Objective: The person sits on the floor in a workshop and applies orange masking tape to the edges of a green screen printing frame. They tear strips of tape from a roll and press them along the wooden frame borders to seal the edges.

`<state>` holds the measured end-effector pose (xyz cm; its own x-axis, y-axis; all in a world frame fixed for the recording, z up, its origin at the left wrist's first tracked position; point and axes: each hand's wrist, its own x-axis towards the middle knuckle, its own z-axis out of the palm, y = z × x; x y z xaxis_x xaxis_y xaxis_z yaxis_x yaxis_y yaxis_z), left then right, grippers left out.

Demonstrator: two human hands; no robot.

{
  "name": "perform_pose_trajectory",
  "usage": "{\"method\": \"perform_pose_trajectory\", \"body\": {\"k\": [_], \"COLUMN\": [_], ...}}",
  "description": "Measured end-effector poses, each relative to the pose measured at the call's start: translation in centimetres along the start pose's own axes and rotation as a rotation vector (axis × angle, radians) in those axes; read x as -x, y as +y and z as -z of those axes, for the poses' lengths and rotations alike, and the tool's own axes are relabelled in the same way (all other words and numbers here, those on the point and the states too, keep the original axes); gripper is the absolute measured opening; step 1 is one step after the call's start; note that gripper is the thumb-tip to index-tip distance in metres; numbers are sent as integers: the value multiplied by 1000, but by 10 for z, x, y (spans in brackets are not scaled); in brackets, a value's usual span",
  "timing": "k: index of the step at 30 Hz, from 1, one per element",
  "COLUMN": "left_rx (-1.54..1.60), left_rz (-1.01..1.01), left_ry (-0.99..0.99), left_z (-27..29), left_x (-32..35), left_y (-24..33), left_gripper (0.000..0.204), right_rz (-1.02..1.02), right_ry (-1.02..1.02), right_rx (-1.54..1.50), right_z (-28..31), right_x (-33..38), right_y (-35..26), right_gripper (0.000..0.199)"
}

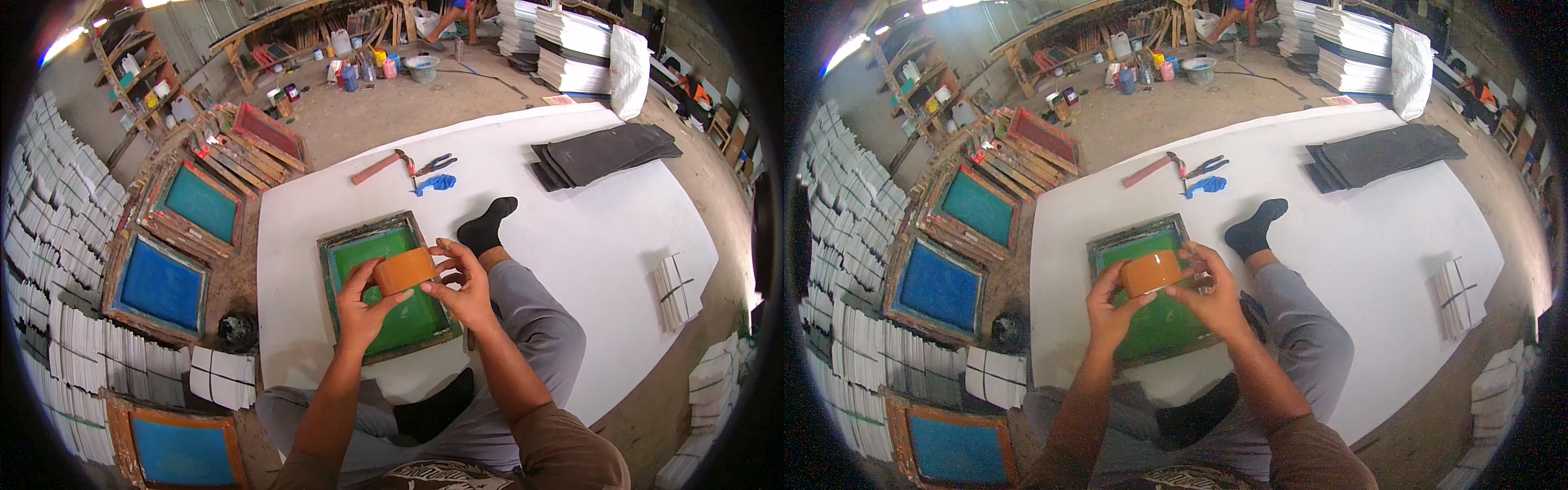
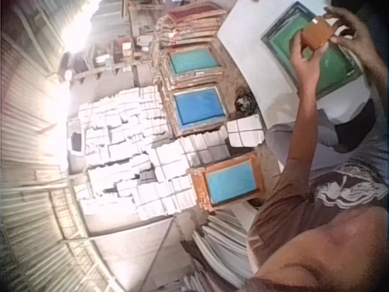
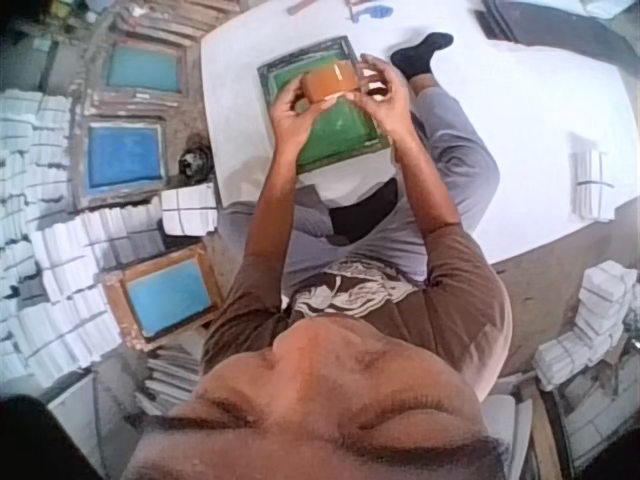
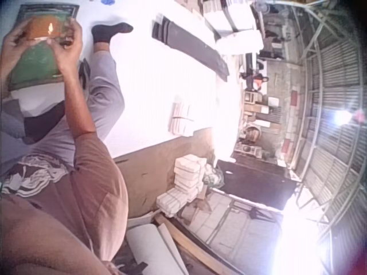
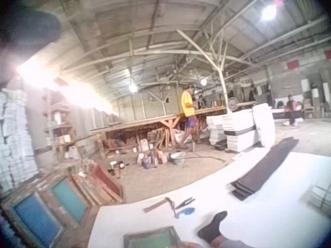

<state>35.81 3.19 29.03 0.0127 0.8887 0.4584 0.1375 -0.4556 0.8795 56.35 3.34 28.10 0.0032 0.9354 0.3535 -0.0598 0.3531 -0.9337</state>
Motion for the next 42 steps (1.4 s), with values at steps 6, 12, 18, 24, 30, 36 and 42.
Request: {"method": "perform_pose_trajectory", "body": {"k": [6, 12, 18, 24, 30, 36, 42], "left_rx": [-189, -544, -182, 83, 411, 860, 343], "left_rz": [-88, -322, -40, 103, 361, 497, 378], "left_ry": [-17, -165, -109, -85, -58, -71, -100], "left_z": [1, -7, -12, -14, -6, -16, -29], "left_x": [-5, -13, -11, -9, -12, -9, -12], "left_y": [7, 42, 20, 7, 8, -2, 0], "left_gripper": [66, 72, 81, 76, 64, 63, 67], "right_rz": [61, 44, -13, 4, -80, -207, -127], "right_ry": [-117, -61, 18, -29, -4, -60, 3], "right_rx": [90, 198, 9, -84, -285, -426, -145], "right_z": [7, 7, 2, 6, 16, 14, 21], "right_x": [-2, -2, 0, -1, 0, -1, -2], "right_y": [-15, 5, 5, 6, 9, 4, 5], "right_gripper": [83, 67, 50, 48, 40, 42, 39]}}
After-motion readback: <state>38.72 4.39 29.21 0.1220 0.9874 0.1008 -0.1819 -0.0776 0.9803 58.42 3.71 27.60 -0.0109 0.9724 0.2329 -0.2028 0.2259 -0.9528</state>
